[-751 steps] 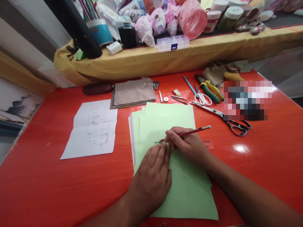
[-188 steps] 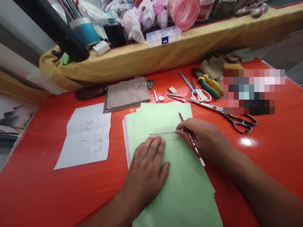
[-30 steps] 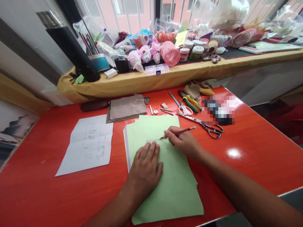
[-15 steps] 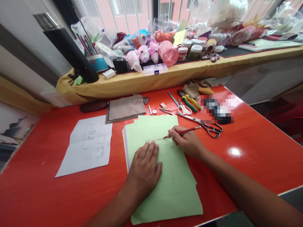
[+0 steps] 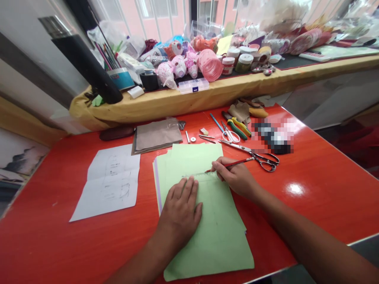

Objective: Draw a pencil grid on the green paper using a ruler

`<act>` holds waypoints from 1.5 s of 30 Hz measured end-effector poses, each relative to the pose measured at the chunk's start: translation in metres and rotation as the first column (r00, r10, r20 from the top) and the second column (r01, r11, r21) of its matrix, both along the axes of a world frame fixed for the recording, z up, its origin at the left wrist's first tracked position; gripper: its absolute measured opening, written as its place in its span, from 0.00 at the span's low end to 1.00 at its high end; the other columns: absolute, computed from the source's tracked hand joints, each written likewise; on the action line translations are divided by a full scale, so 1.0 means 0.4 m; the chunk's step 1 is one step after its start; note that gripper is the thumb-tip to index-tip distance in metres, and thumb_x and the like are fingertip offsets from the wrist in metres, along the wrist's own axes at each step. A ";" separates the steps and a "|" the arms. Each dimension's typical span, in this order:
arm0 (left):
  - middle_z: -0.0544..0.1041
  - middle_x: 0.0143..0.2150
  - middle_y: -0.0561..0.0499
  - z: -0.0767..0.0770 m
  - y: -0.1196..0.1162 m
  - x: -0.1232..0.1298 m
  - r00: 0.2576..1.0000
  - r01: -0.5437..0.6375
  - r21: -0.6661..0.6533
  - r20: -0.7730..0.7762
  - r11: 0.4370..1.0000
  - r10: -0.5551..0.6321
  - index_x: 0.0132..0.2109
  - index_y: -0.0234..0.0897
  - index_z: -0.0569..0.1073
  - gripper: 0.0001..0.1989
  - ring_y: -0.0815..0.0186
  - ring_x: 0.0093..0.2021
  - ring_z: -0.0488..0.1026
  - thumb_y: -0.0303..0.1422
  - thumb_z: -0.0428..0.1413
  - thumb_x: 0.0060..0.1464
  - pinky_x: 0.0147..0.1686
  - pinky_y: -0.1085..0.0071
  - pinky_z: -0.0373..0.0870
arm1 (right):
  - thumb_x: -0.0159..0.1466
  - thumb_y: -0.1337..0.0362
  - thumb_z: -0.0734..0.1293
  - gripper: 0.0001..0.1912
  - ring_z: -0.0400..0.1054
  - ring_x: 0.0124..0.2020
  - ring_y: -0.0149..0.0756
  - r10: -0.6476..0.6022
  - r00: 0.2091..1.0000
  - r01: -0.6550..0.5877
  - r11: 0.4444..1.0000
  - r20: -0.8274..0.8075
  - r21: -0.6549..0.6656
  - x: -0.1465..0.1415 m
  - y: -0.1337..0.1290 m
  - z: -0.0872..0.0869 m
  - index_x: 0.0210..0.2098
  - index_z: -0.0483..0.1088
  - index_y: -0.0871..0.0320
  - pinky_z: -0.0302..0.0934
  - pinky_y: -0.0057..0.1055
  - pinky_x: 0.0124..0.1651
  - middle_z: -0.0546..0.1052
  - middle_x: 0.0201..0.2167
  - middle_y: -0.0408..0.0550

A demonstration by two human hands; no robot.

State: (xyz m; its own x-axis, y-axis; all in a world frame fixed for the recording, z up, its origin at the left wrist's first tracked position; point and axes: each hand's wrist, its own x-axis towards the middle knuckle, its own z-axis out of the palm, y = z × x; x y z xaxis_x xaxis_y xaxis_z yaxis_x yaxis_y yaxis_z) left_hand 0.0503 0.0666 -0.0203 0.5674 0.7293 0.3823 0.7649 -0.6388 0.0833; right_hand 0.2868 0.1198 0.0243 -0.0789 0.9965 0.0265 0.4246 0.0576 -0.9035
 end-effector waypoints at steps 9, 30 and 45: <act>0.72 0.71 0.38 0.004 0.000 -0.001 1.000 0.006 -0.012 -0.002 1.000 -0.006 0.70 0.27 0.68 0.25 0.48 0.69 0.68 0.34 0.49 0.72 0.66 0.51 0.64 | 0.75 0.45 0.63 0.22 0.66 0.24 0.35 -0.111 0.979 0.125 0.990 -0.171 0.071 0.012 -0.006 -0.004 0.34 0.75 0.54 0.60 0.33 0.29 0.72 0.21 0.41; 0.75 0.38 0.48 0.050 0.000 0.007 0.985 0.166 0.008 0.038 0.986 -0.166 0.52 0.36 0.76 0.11 0.59 0.40 0.73 0.26 0.49 0.74 0.41 0.60 0.74 | 0.76 0.47 0.64 0.21 0.69 0.29 0.39 -0.151 0.978 0.182 0.953 -0.142 0.243 0.036 -0.021 -0.016 0.35 0.76 0.54 0.65 0.36 0.36 0.74 0.25 0.44; 0.80 0.53 0.42 0.047 0.002 0.003 0.979 0.187 0.003 0.082 0.982 -0.186 0.54 0.35 0.76 0.12 0.56 0.49 0.77 0.24 0.50 0.72 0.47 0.57 0.78 | 0.75 0.45 0.65 0.22 0.68 0.26 0.36 -0.158 0.975 0.188 0.962 -0.158 0.199 0.042 -0.014 -0.031 0.37 0.78 0.54 0.64 0.33 0.32 0.75 0.24 0.43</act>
State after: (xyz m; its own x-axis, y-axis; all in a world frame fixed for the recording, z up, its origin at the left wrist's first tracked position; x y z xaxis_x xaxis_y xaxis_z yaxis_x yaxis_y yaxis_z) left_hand 0.0514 0.0674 -0.0015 0.6606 0.6156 0.4297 0.6229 -0.7690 0.1439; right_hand 0.3038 0.1142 0.0119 0.1141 0.9649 0.2366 0.3160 0.1905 -0.9294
